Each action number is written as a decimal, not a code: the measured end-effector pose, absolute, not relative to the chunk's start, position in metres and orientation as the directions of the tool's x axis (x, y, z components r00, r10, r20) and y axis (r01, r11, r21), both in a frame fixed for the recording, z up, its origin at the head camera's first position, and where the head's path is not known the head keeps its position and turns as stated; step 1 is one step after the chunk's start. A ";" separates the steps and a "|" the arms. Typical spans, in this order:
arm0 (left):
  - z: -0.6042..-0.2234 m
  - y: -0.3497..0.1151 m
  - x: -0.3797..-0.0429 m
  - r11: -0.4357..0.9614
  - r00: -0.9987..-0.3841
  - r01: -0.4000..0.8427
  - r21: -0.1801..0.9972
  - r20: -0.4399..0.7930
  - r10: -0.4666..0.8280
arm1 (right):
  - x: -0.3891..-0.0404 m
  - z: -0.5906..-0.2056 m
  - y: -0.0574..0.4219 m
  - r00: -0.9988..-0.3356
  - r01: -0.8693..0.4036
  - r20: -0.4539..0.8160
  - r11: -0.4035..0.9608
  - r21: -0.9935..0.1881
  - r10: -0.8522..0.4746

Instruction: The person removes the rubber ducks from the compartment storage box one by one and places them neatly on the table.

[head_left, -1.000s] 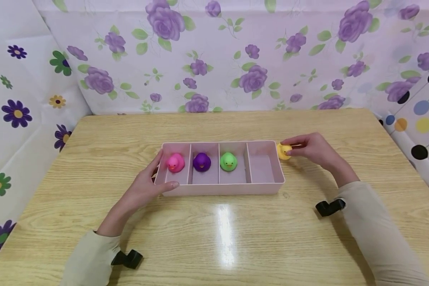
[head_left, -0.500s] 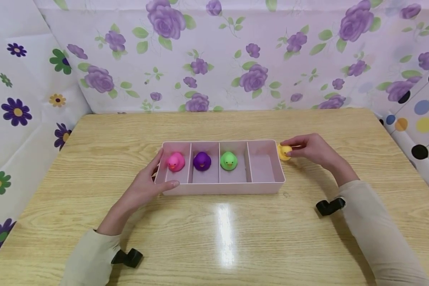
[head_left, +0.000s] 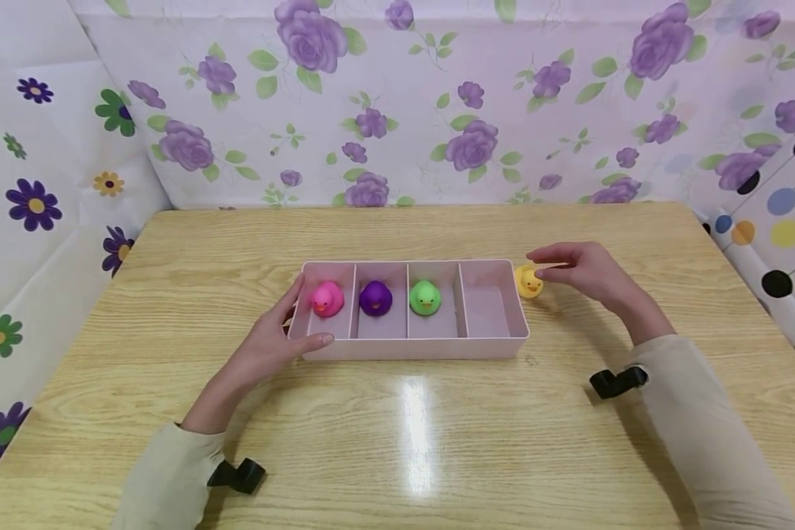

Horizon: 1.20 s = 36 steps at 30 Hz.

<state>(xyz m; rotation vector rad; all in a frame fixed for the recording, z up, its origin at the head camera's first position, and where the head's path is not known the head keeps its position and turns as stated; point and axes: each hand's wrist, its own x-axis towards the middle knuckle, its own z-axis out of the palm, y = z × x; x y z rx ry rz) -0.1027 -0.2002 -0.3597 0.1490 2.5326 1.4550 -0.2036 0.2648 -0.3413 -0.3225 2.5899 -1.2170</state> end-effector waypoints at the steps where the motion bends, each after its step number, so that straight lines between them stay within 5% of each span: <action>1: -0.360 -0.200 -0.103 0.504 -0.971 -0.021 0.864 -0.137 0.195 | -0.203 -0.340 0.264 -0.942 -0.085 -0.142 0.627 -0.774 -0.304; 36: -0.360 -0.201 -0.102 0.500 -0.971 -0.020 0.866 -0.136 0.197 | -0.174 -0.310 0.213 -0.930 -0.210 -0.039 0.615 -0.760 -0.366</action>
